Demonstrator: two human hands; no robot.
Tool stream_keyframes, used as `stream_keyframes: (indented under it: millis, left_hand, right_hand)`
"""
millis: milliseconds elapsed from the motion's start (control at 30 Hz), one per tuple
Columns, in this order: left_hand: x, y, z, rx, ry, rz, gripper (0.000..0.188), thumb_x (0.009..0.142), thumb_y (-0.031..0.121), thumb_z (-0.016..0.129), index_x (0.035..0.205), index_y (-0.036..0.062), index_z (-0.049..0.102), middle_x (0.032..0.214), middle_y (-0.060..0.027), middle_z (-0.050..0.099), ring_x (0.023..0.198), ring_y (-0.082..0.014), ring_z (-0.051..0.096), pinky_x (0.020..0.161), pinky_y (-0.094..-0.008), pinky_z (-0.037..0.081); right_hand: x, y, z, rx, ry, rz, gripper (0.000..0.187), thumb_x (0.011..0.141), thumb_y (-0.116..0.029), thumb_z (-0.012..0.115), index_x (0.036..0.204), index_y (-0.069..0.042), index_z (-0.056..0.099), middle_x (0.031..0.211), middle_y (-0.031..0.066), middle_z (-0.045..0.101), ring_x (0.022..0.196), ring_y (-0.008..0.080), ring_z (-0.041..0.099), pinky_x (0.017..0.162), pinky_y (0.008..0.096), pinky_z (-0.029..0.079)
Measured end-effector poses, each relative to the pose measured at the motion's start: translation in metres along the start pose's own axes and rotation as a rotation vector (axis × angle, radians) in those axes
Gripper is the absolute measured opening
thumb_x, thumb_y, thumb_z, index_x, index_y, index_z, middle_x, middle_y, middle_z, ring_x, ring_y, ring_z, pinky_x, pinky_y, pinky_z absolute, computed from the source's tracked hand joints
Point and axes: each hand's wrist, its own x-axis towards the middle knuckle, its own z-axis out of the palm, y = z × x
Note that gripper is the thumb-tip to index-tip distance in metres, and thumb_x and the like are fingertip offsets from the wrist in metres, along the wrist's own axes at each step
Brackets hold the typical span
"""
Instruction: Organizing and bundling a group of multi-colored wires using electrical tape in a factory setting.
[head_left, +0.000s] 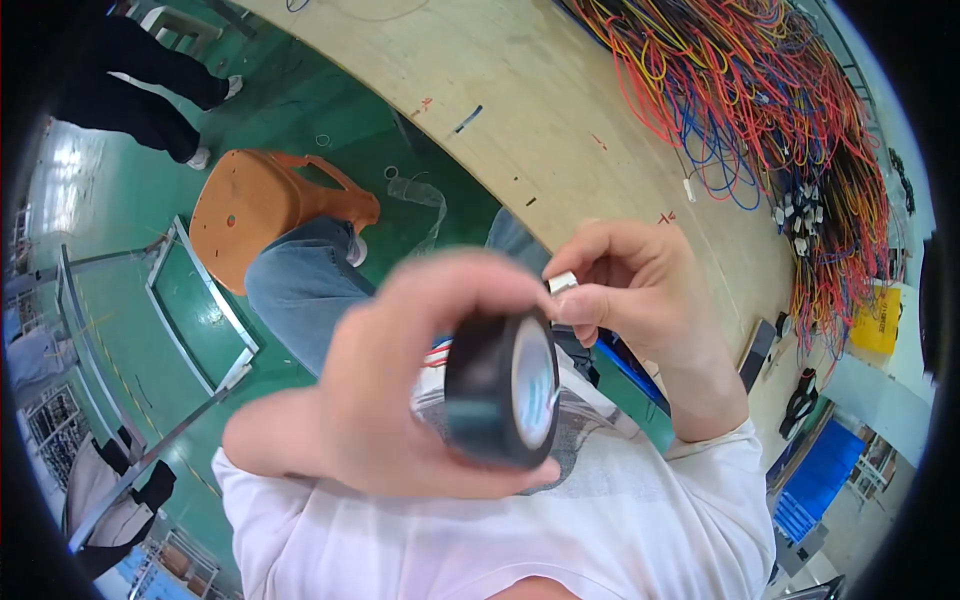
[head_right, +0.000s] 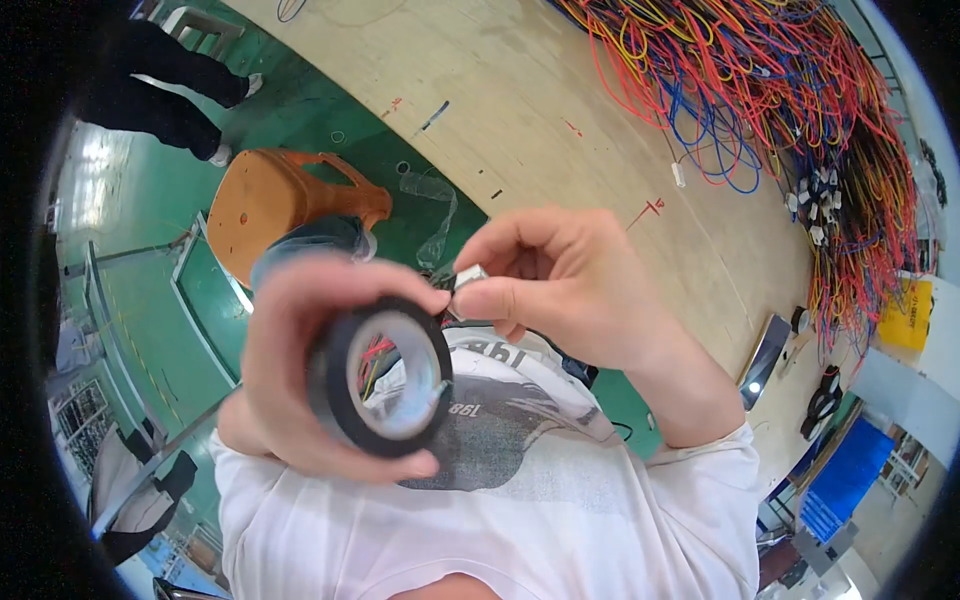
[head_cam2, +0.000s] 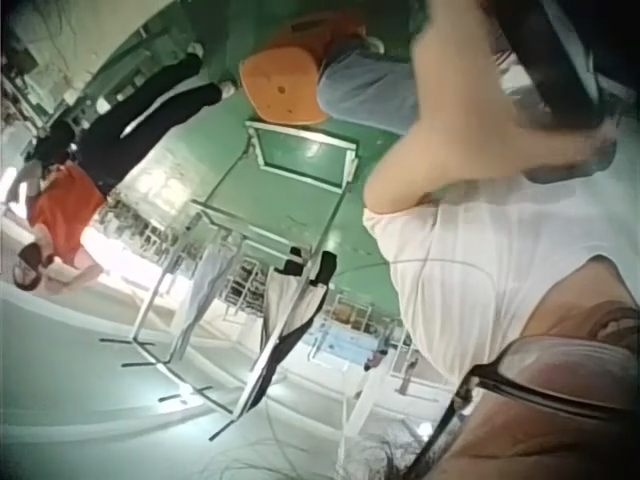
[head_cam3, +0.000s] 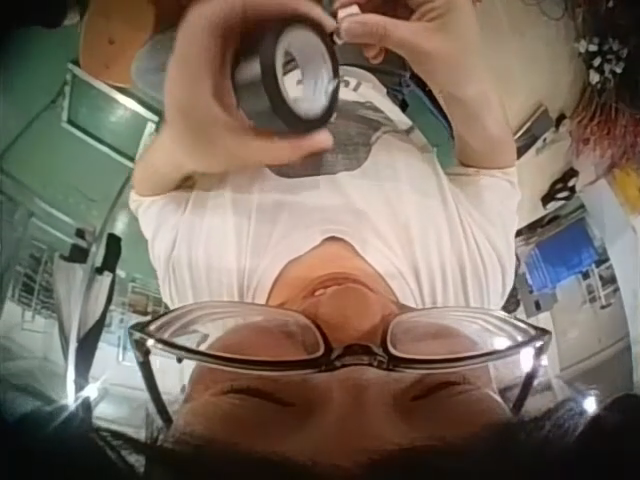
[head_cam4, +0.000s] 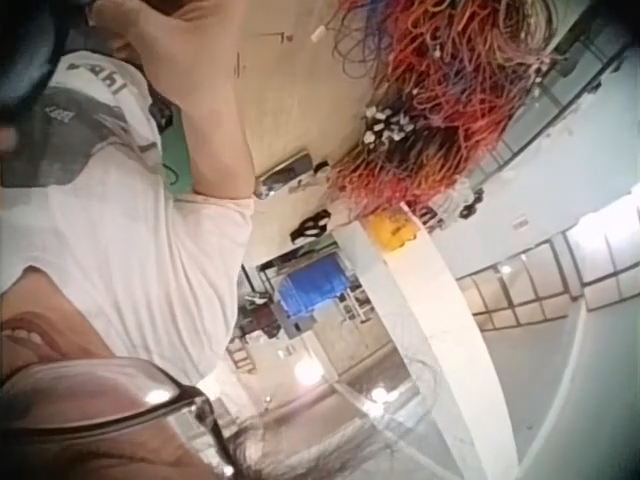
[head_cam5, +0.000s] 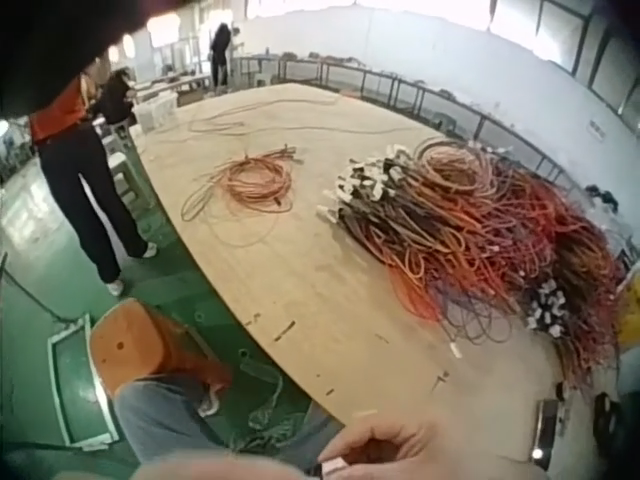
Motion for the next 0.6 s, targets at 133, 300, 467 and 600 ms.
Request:
stream_keyframes:
  millis: [133,300,467,600]
  left_hand:
    - [-0.02,-0.023,0.035,0.155,0.265,0.345,0.035,0.063,0.013,0.07,0.087,-0.0028,0.049,0.098,-0.0234,0.053,0.085,-0.0352,0.057,0.07,-0.0376,0.048]
    - [-0.028,-0.026,0.037,0.558,0.228,0.516,0.014,0.072,0.005,0.053,0.083,0.0016,0.046,0.092,-0.0231,0.056,0.088,-0.0368,0.058,0.07,-0.0409,0.048]
    - [-0.033,-0.02,0.033,0.552,0.207,0.461,0.018,0.071,0.006,0.055,0.086,0.0015,0.045,0.092,-0.0219,0.056,0.087,-0.0348,0.058,0.071,-0.0395,0.048]
    - [-0.036,-0.013,0.032,0.585,0.184,0.405,0.02,0.073,0.008,0.057,0.088,0.0014,0.046,0.09,-0.0202,0.057,0.087,-0.0329,0.059,0.071,-0.0379,0.048]
  right_hand:
    - [0.006,-0.005,0.002,0.051,-0.016,0.095,0.014,0.07,-0.004,0.066,0.081,0.002,0.058,0.067,0.0051,0.058,0.052,0.0059,0.053,0.043,0.0174,0.043]
    - [0.011,-0.008,0.001,0.089,-0.076,0.152,0.014,0.069,-0.005,0.067,0.078,0.001,0.058,0.067,0.0053,0.058,0.05,0.0059,0.052,0.042,0.0183,0.042]
    - [0.014,-0.008,0.0,0.056,-0.143,0.165,0.014,0.069,-0.005,0.066,0.078,0.002,0.059,0.065,0.005,0.057,0.05,0.0071,0.051,0.042,0.0191,0.041]
    - [0.014,-0.007,0.003,0.068,-0.129,0.131,0.016,0.064,0.003,0.065,0.078,0.005,0.058,0.065,0.0075,0.056,0.046,0.0082,0.05,0.039,0.018,0.039]
